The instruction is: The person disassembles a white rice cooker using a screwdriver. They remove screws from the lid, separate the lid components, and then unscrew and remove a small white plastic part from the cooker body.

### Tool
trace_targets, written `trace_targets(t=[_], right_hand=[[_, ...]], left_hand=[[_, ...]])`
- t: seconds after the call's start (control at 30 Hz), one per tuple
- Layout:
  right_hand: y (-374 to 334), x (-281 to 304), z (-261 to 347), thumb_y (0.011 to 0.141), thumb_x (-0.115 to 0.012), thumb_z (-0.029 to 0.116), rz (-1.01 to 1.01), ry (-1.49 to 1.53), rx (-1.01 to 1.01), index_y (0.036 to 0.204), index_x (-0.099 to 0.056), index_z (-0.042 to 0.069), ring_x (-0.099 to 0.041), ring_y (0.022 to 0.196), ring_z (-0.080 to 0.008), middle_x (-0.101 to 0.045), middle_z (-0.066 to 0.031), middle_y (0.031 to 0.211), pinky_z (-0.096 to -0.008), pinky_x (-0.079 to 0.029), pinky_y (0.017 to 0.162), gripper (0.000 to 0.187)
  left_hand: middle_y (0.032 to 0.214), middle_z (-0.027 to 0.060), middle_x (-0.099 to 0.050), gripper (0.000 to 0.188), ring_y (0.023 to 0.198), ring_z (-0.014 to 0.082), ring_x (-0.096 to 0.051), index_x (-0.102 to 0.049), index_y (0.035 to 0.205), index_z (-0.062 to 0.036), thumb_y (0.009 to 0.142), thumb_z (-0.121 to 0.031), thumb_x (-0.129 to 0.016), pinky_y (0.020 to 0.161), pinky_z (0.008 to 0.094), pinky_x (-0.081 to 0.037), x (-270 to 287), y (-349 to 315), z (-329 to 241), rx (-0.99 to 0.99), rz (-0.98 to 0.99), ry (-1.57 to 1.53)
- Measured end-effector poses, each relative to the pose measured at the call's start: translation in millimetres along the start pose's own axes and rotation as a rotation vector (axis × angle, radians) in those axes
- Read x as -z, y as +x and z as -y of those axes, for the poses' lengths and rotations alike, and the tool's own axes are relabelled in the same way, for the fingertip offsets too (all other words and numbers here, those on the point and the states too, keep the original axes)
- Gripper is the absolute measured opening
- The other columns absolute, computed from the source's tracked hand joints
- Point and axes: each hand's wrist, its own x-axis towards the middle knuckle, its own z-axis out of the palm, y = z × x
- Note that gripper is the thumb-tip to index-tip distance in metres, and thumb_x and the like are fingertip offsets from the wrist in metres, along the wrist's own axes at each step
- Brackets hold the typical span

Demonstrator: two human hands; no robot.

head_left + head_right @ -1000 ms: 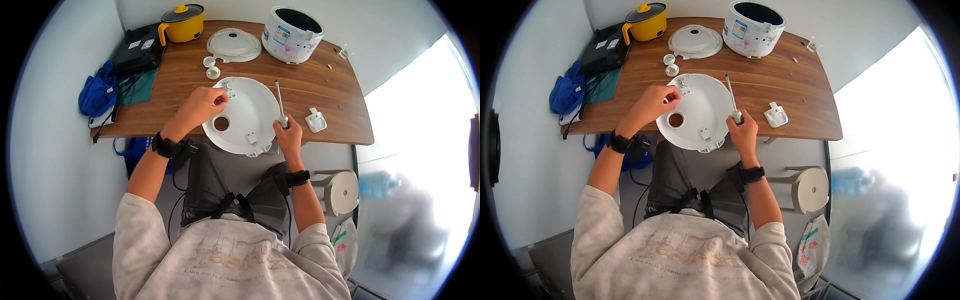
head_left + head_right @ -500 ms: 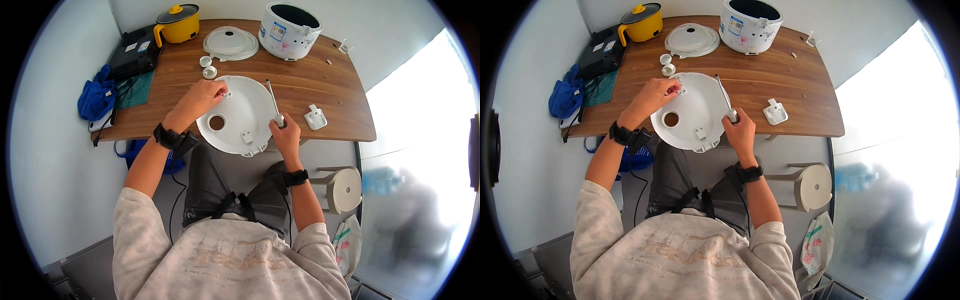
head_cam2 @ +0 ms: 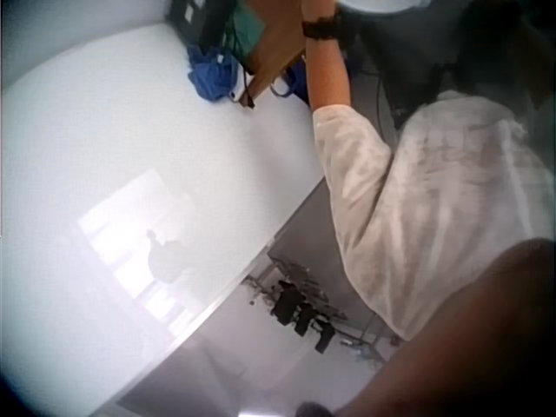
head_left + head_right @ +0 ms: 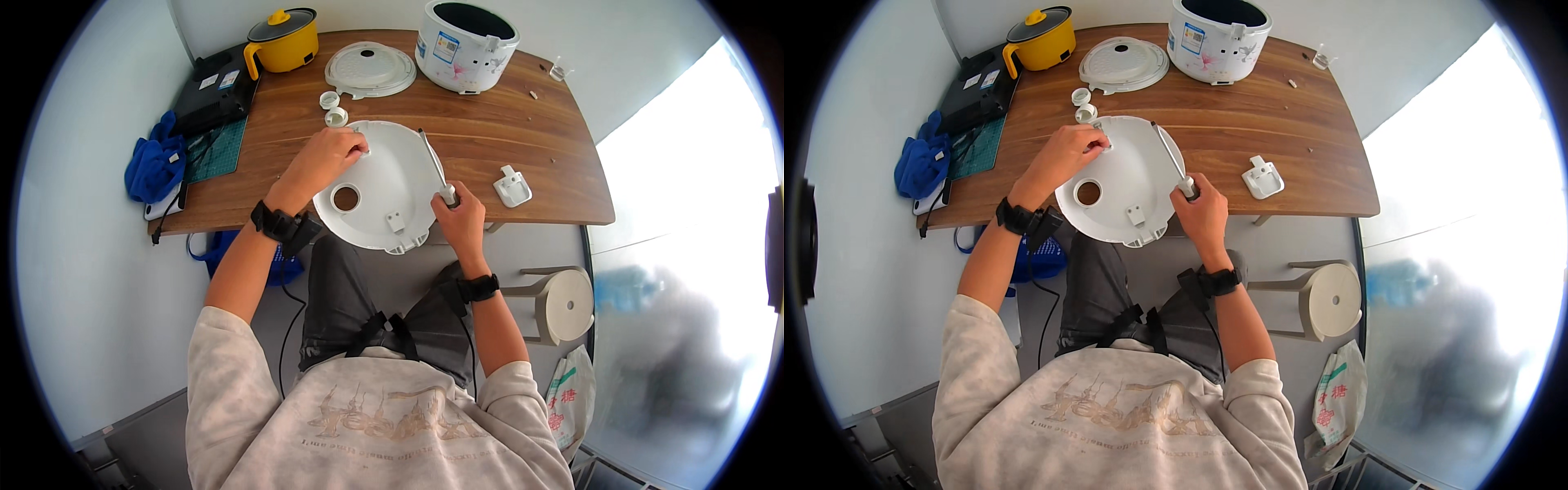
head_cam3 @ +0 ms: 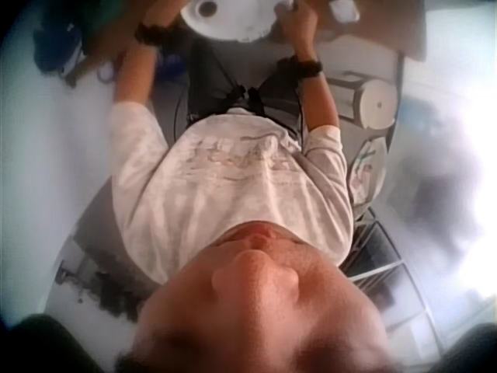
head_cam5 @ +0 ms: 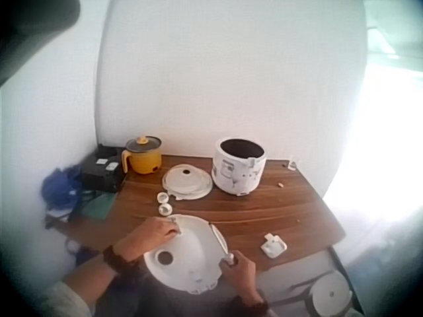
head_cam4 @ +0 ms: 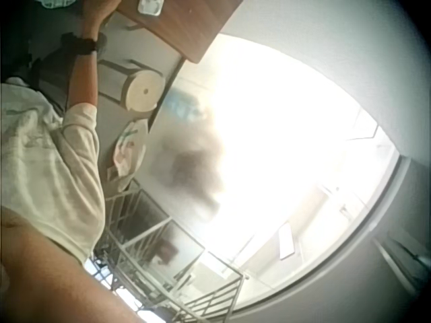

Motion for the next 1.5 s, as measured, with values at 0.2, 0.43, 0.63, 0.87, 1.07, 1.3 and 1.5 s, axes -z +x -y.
trace_targets(t=[0.2, 0.43, 0.63, 0.87, 1.07, 1.3, 1.5], right_hand=[[0, 2, 2, 0.082, -0.069, 0.022, 0.011, -0.02, -0.01, 0.099, -0.07, 0.004, -0.063, 0.064, -0.0271, -0.066, -0.0118, 0.072, -0.0361, -0.051, 0.067, 0.024], [0, 2, 0, 0.082, -0.069, 0.022, 0.012, -0.015, -0.002, 0.098, -0.07, 0.004, -0.062, 0.064, -0.0271, -0.066, -0.0119, 0.072, -0.0361, -0.051, 0.066, 0.024], [0, 2, 2, 0.083, -0.069, 0.023, 0.024, -0.021, -0.023, 0.098, -0.07, 0.004, -0.062, 0.063, -0.026, -0.066, -0.0114, 0.071, -0.0356, -0.051, 0.066, 0.024], [0, 2, 2, 0.082, -0.069, 0.023, 0.017, -0.019, -0.017, 0.098, -0.07, 0.005, -0.063, 0.064, -0.0255, -0.066, -0.0103, 0.071, -0.0357, -0.051, 0.066, 0.024], [-2, 2, 4, 0.082, -0.069, 0.022, 0.011, -0.046, -0.022, 0.099, -0.071, 0.005, -0.063, 0.065, -0.0258, -0.067, -0.0111, 0.072, -0.036, -0.051, 0.066, 0.024], [-1, 1, -1, 0.082, -0.069, 0.022, 0.013, -0.02, 0.003, 0.099, -0.071, 0.005, -0.063, 0.065, -0.0255, -0.067, -0.0114, 0.073, -0.0356, -0.051, 0.067, 0.024], [-2, 2, -2, 0.082, -0.07, 0.023, 0.008, -0.016, 0.007, 0.101, -0.071, 0.005, -0.063, 0.065, -0.0253, -0.067, -0.0112, 0.073, -0.0352, -0.051, 0.067, 0.026]], left_hand=[[0.089, 0.0145, -0.07, 0.012, 0.08, 0.0266, -0.069, -0.071, 0.098, 0.0002, 0.088, -0.003, -0.067, 0.075, 0.0353, -0.054, 4, 0, -2, 0.051, 0.051, -0.019], [0.091, 0.0132, -0.07, 0.013, 0.084, 0.0282, -0.068, -0.074, 0.098, -0.0008, 0.087, -0.003, -0.068, 0.077, 0.0356, -0.054, -1, 0, 2, 0.0, 0.023, -0.001], [0.093, 0.0119, -0.07, 0.013, 0.086, 0.0283, -0.068, -0.075, 0.098, -0.0023, 0.088, -0.002, -0.068, 0.077, 0.0356, -0.054, 2, -4, 7, -0.031, 0.021, -0.026], [0.095, 0.0111, -0.069, 0.017, 0.086, 0.0249, -0.067, -0.073, 0.106, -0.0041, 0.09, -0.003, -0.066, 0.075, 0.0332, -0.054, 7, -5, -2, 0.018, 0.005, -0.09], [0.115, 0.0107, -0.067, 0.03, 0.094, 0.0243, -0.067, -0.065, 0.121, -0.0065, 0.092, -0.013, -0.07, 0.083, 0.0343, -0.055, 12, -10, 6, 0.045, -0.21, -0.003], [0.129, 0.0172, -0.063, 0.071, 0.117, 0.022, -0.062, -0.047, 0.142, -0.0019, 0.087, -0.031, -0.08, 0.097, 0.0339, -0.052, 11, -7, 28, 0.535, 0.139, -0.617], [0.129, 0.0164, -0.063, 0.078, 0.118, 0.0211, -0.062, -0.047, 0.142, 0.0024, 0.083, -0.032, -0.083, 0.097, 0.0332, -0.051, 17, -6, 8, 0.557, 0.209, -0.7]])
